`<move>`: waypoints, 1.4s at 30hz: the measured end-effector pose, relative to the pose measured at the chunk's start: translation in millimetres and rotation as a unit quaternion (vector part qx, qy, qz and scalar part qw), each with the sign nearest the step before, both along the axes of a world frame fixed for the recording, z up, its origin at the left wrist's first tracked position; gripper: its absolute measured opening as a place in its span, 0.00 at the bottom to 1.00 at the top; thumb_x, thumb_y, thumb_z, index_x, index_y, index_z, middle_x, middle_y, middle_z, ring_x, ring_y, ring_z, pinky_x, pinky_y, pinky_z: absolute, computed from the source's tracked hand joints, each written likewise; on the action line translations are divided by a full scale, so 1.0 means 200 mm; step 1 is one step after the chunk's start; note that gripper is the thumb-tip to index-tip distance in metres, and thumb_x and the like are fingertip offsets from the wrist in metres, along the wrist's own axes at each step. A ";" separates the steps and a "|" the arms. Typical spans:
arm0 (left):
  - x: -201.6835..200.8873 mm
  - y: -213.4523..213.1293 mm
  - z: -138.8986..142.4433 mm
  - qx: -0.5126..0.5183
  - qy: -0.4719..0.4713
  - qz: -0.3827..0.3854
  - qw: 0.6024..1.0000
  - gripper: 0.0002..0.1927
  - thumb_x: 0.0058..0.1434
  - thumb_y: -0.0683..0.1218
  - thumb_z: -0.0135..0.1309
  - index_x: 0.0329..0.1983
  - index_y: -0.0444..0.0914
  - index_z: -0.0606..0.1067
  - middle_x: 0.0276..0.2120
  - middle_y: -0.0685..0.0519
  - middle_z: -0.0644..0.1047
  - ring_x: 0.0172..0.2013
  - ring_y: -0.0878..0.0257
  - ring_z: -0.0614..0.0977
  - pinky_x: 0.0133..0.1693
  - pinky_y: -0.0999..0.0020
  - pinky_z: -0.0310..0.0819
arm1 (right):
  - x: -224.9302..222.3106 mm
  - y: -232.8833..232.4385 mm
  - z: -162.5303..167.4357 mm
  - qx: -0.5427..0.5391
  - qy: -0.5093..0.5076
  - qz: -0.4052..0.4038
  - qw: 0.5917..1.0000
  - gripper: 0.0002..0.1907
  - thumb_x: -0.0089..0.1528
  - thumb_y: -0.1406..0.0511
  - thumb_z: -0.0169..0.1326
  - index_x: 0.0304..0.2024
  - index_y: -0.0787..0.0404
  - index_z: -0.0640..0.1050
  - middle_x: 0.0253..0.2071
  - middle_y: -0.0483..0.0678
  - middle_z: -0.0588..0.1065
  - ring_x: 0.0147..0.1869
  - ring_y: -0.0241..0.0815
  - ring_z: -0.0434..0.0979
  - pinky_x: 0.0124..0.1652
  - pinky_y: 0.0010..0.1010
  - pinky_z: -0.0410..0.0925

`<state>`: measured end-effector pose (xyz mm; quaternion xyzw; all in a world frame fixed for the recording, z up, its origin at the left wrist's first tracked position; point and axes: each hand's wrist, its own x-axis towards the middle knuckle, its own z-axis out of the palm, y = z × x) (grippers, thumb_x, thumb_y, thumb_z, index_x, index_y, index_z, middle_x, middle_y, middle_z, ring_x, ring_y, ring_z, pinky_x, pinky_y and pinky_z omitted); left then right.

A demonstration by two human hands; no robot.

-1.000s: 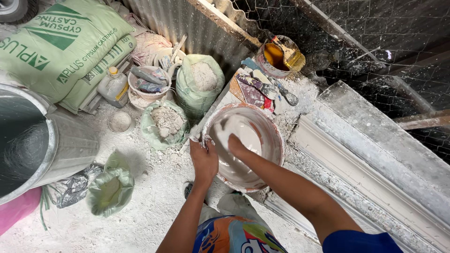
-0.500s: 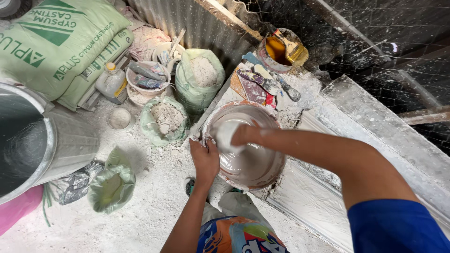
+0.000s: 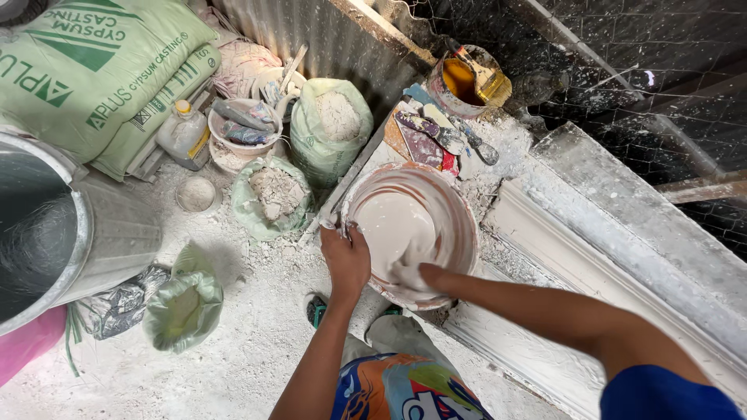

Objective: The person lays strands of fiberglass into a long plaster cornice mold, then scoops plaster slurry from a bucket and spreads it over the mold by hand, smoothing it along the surface. They finish by mixing plaster slurry in a bucket with their hand.

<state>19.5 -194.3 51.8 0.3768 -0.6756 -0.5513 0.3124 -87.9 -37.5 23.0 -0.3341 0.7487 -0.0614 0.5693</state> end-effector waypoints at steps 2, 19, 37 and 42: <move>0.00 0.00 0.00 0.017 -0.011 -0.004 1.000 0.16 0.64 0.38 0.48 0.53 0.24 0.68 0.46 0.30 0.76 0.47 0.34 0.77 0.52 0.45 0.68 | 0.11 -0.09 -0.09 -0.008 -0.100 -0.142 0.985 0.21 0.64 0.62 0.47 0.57 0.62 0.75 0.58 0.55 0.72 0.61 0.49 0.73 0.54 0.39 0.72; 0.00 0.00 -0.05 0.027 -0.002 -0.015 1.000 0.21 0.63 0.39 0.47 0.57 0.22 0.66 0.48 0.28 0.75 0.49 0.33 0.78 0.55 0.44 0.68 | -0.29 -0.15 -0.21 0.027 0.107 0.069 0.991 0.20 0.65 0.61 0.47 0.56 0.63 0.76 0.58 0.57 0.73 0.61 0.51 0.73 0.56 0.40 0.69; -0.01 -0.02 -0.01 0.040 0.013 -0.019 0.999 0.21 0.64 0.39 0.47 0.59 0.25 0.65 0.51 0.30 0.74 0.52 0.36 0.77 0.57 0.46 0.67 | -0.46 -0.11 -0.30 -0.018 0.186 0.141 0.972 0.20 0.66 0.60 0.48 0.55 0.64 0.76 0.57 0.58 0.74 0.61 0.54 0.74 0.58 0.41 0.67; -0.01 -0.01 -0.02 0.023 -0.031 -0.008 0.999 0.20 0.65 0.39 0.49 0.58 0.24 0.65 0.49 0.29 0.74 0.51 0.34 0.76 0.57 0.45 0.66 | -0.41 -0.33 -0.39 -0.073 0.198 0.119 0.970 0.20 0.66 0.60 0.48 0.55 0.65 0.77 0.57 0.58 0.74 0.60 0.54 0.74 0.58 0.42 0.67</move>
